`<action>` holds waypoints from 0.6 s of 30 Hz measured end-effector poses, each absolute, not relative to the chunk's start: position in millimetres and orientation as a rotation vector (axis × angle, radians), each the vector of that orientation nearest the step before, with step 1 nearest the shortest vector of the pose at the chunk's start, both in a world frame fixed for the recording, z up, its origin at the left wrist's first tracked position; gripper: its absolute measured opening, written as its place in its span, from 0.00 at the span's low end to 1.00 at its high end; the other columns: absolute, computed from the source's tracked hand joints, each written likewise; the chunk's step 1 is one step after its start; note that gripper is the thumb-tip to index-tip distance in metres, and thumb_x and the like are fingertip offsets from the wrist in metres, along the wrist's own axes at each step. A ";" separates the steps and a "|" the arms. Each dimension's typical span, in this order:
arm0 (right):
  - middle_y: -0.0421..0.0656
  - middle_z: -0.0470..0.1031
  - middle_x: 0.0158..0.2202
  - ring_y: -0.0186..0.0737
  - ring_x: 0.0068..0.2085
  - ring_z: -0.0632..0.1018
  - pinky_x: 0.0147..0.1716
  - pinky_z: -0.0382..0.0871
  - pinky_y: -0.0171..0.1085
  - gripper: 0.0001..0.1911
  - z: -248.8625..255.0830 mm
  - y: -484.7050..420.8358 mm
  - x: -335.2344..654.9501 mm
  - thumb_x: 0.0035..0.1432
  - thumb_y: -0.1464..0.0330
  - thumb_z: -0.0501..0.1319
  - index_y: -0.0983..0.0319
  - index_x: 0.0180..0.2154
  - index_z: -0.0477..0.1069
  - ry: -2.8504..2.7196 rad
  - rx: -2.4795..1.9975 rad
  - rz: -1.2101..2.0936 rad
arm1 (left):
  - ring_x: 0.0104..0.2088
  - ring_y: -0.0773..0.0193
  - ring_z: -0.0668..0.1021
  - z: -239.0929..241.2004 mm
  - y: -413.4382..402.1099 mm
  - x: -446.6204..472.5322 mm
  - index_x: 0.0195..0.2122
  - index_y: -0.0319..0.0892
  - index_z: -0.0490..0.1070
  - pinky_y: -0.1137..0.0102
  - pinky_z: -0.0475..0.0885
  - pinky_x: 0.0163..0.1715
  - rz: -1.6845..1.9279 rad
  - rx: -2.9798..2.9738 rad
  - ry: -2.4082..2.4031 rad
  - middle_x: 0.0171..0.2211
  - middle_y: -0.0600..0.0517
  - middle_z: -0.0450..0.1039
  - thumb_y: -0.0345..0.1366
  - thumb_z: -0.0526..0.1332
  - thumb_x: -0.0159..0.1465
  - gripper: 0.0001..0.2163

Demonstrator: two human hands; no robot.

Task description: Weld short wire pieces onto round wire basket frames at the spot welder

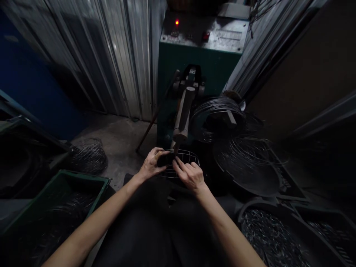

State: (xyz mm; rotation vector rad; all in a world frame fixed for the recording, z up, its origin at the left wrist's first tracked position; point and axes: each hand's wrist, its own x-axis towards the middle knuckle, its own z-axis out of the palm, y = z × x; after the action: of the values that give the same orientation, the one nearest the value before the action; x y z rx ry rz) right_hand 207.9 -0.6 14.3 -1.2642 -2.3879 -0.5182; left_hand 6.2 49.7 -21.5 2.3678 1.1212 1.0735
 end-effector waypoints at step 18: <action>0.49 0.79 0.28 0.54 0.25 0.78 0.26 0.70 0.47 0.18 -76.9 -201.3 361.7 0.49 0.53 0.53 0.54 0.30 0.77 -1.370 -2.484 -0.001 | 0.54 0.58 0.69 -68.6 41.7 -24.3 0.63 0.46 0.46 0.58 0.66 0.56 1.247 2.045 1.109 0.52 0.45 0.61 0.29 0.61 0.55 0.36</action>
State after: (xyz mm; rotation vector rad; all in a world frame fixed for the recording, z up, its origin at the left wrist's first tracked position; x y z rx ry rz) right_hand 361.7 -201.3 -76.9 -2.4844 -1.3700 -0.0009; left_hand -24.3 41.7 -68.6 2.0448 1.1091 1.2467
